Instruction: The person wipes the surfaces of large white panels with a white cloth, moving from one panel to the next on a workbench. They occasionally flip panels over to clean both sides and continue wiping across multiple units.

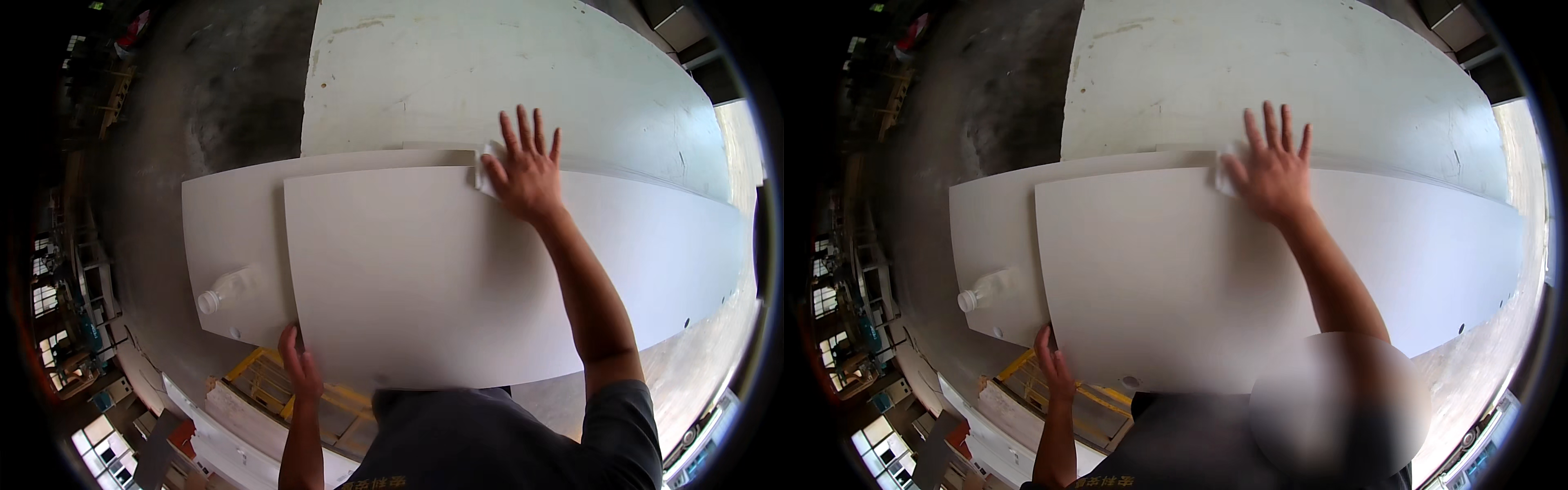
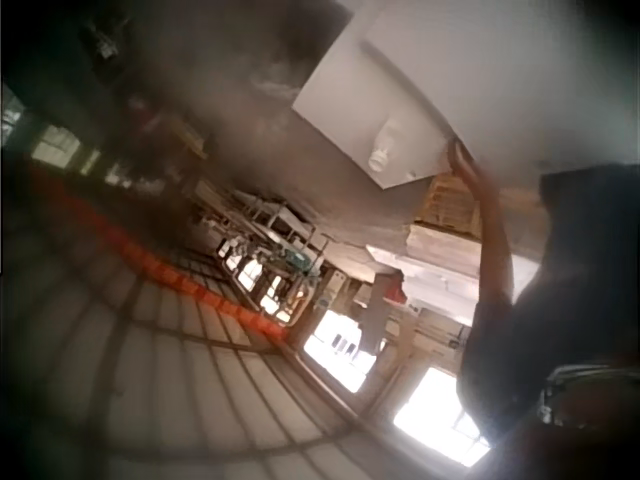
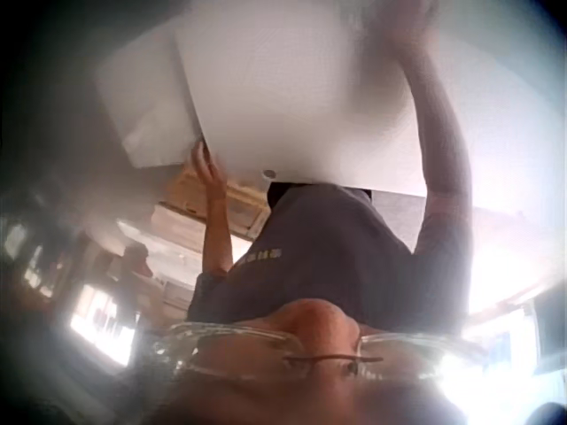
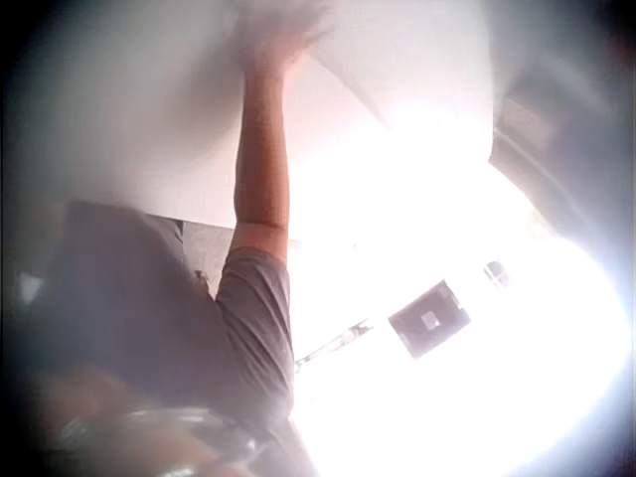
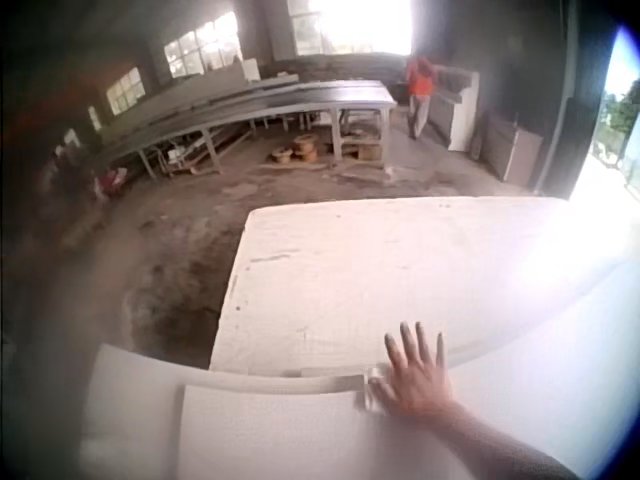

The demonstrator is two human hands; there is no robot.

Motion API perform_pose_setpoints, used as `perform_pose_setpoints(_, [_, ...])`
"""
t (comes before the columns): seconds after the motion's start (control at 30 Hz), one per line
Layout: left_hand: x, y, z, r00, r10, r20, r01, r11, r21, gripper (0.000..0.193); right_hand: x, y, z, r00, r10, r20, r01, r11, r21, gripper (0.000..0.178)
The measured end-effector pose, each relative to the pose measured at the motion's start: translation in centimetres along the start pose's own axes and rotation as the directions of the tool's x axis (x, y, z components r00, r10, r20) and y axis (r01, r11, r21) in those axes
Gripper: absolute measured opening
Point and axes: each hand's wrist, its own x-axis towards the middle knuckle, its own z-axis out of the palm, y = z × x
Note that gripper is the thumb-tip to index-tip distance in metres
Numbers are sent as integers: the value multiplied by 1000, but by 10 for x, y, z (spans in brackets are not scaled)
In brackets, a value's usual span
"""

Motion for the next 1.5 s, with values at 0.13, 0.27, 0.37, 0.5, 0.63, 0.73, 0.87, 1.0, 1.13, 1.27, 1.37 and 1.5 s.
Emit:
perform_pose_setpoints(0.13, [-57,-28,0,986,-168,14,168,974,-155,35,-62,204,-7,879,474,-46,-461,822,-336,79])
perform_pose_setpoints(0.27, [-79,-24,-2,905,-387,177,425,806,-411,31,-19,39,10,977,205,-64,-213,965,-153,85])
perform_pose_setpoints(0.37, [-81,-45,-4,900,-349,261,432,787,-441,29,25,-161,15,996,-72,-52,74,997,29,87])
perform_pose_setpoints(0.5, [-60,-38,-13,911,-307,275,406,785,-468,26,46,-254,13,943,-333,7,332,941,69,78])
perform_pose_setpoints(0.63, [-55,-49,-15,896,-284,341,432,735,-522,26,16,-220,17,834,-551,-5,550,830,91,77])
perform_pose_setpoints(0.73, [-68,-65,-5,848,-344,403,524,665,-533,26,-19,-147,-9,935,-348,66,343,936,79,80])
perform_pose_setpoints(0.87, [-63,-45,-5,863,-338,375,505,562,-655,25,-61,7,-29,976,208,56,-198,968,-152,75])
perform_pose_setpoints(1.0, [-61,-37,1,873,-337,353,486,528,-697,24,-61,-26,-11,995,77,64,-74,996,-44,84])
perform_pose_setpoints(1.13, [-68,-40,11,864,-395,312,484,484,-729,26,-27,-215,-7,921,-373,110,374,927,11,87])
perform_pose_setpoints(1.27, [-63,-35,17,916,-324,235,384,546,-744,26,35,-281,11,906,-422,-37,420,906,-51,90])
perform_pose_setpoints(1.37, [-70,-36,21,889,-408,209,414,518,-748,24,-44,-292,13,782,-610,129,590,790,165,87])
perform_pose_setpoints(1.5, [-72,-36,28,889,-411,203,415,532,-739,24,3,-279,7,812,-576,95,568,817,101,88])
